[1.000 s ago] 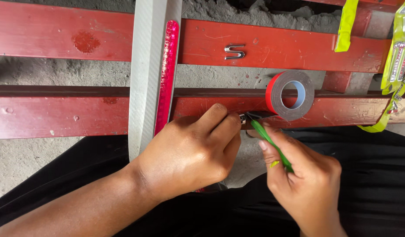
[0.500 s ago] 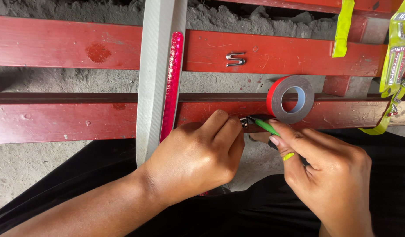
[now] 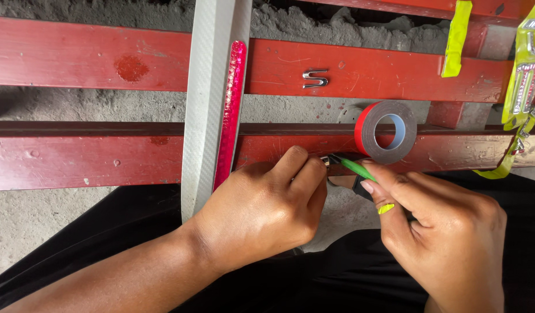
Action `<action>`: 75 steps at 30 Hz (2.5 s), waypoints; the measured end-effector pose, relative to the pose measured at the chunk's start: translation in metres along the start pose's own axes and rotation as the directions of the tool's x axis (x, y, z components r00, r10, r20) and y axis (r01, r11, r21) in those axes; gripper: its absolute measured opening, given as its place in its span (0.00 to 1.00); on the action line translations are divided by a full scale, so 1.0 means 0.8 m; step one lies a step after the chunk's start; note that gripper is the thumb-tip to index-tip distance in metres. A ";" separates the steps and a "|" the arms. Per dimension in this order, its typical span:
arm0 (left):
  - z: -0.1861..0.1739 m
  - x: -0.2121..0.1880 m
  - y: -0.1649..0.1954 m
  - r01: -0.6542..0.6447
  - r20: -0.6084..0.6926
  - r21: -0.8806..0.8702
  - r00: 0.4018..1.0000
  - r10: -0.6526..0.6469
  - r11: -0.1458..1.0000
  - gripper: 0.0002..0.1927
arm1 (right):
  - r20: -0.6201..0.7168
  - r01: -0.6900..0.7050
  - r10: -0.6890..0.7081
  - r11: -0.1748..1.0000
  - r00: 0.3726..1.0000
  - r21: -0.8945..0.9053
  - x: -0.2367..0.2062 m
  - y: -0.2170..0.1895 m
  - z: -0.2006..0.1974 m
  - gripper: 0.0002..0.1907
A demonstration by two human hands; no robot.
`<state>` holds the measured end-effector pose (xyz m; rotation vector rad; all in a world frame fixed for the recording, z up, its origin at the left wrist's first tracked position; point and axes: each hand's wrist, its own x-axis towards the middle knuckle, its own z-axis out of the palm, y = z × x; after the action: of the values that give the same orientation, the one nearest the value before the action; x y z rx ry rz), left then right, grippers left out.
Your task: The person sits on the ground with a red car grille holding a chrome letter emblem on their lap. They cut a piece of red double-sided tape with a green utility knife, peel the backing, press the tape onto the back of the chrome letter, and trim the excess tape around the letter edges with the knife.
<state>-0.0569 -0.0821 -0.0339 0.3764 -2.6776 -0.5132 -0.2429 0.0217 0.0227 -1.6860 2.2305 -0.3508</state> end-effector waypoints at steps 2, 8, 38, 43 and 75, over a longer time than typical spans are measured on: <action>-0.001 0.001 0.000 -0.007 0.012 -0.003 1.000 0.007 1.000 0.07 | 0.006 0.009 -0.009 1.000 1.000 0.001 0.003 0.001 -0.003 0.19; 0.000 0.001 0.001 -0.012 0.006 0.001 1.000 0.012 1.000 0.09 | 0.060 -0.005 0.007 1.000 0.998 -0.030 0.007 0.002 -0.007 0.16; -0.001 0.000 0.004 0.071 0.016 0.047 0.997 -0.072 0.996 0.17 | -0.134 0.005 -0.001 0.999 0.991 0.032 -0.055 -0.009 0.044 0.21; 0.001 0.003 0.007 0.126 0.046 0.031 0.991 -0.128 0.992 0.13 | -0.142 0.054 -0.047 0.997 0.989 0.046 -0.056 -0.010 0.049 0.22; 0.005 0.011 0.020 0.146 0.030 0.042 0.989 -0.147 0.988 0.04 | -0.036 0.091 -0.090 0.996 0.995 0.019 -0.081 -0.005 0.055 0.36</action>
<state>-0.0693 -0.0698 -0.0284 0.5846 -2.7082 -0.5134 -0.2057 0.0826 -0.0093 -1.7872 2.1719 -0.4264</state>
